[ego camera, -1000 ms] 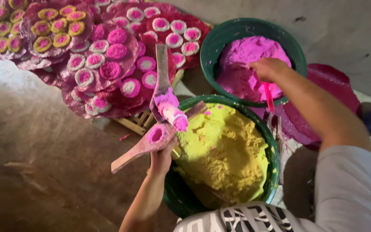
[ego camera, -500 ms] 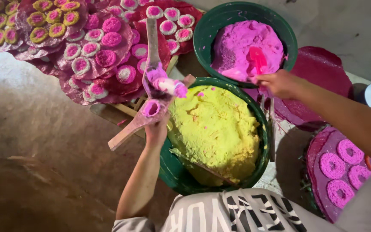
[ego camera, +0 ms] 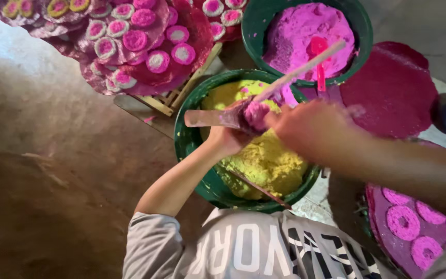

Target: The person fills a hand-operated incense mold with yellow powder, presses the powder into small circular shapes onto a pink base, and repeats the process using various molds and colors of powder.

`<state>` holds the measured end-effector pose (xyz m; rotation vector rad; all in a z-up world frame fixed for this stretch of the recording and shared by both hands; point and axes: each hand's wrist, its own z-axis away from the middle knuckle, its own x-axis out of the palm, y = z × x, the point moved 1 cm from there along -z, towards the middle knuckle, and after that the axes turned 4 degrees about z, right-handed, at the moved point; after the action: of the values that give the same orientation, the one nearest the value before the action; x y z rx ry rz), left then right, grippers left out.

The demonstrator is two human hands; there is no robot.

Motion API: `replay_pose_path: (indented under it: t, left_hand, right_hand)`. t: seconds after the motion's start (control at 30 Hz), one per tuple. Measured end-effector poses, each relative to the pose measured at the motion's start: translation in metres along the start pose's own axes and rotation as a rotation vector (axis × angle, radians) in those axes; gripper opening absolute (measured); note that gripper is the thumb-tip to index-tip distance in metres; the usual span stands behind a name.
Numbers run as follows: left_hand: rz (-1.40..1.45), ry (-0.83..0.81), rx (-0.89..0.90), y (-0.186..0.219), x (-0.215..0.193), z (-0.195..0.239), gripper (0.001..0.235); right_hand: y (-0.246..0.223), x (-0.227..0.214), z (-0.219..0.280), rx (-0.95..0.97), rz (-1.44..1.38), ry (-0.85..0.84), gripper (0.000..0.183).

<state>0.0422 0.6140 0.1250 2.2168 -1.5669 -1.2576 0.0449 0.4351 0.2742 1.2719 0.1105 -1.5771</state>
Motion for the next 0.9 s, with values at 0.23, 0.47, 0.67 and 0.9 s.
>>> replay_pose_path:
  t: [0.23,0.47,0.67,0.9]
  left_hand:
    - [0.543,-0.083,-0.55,-0.025,0.019,0.043,0.061]
    - [-0.17,-0.105,-0.194,-0.006,0.002,0.007,0.05]
    - [-0.183,-0.162,-0.351,0.003,0.002,-0.003,0.061]
    - [-0.182,0.07,-0.038,0.01,-0.045,-0.006,0.086]
  right_hand:
    - [-0.015,0.005,0.063,-0.011,0.072,0.339,0.045]
    - [-0.021,-0.007,0.033,-0.037,0.185,0.258,0.024]
    - [-0.046,0.008,0.02,-0.03,0.059,0.366,0.02]
    - [0.007,-0.035,0.084,0.128,-0.046,0.126,0.019]
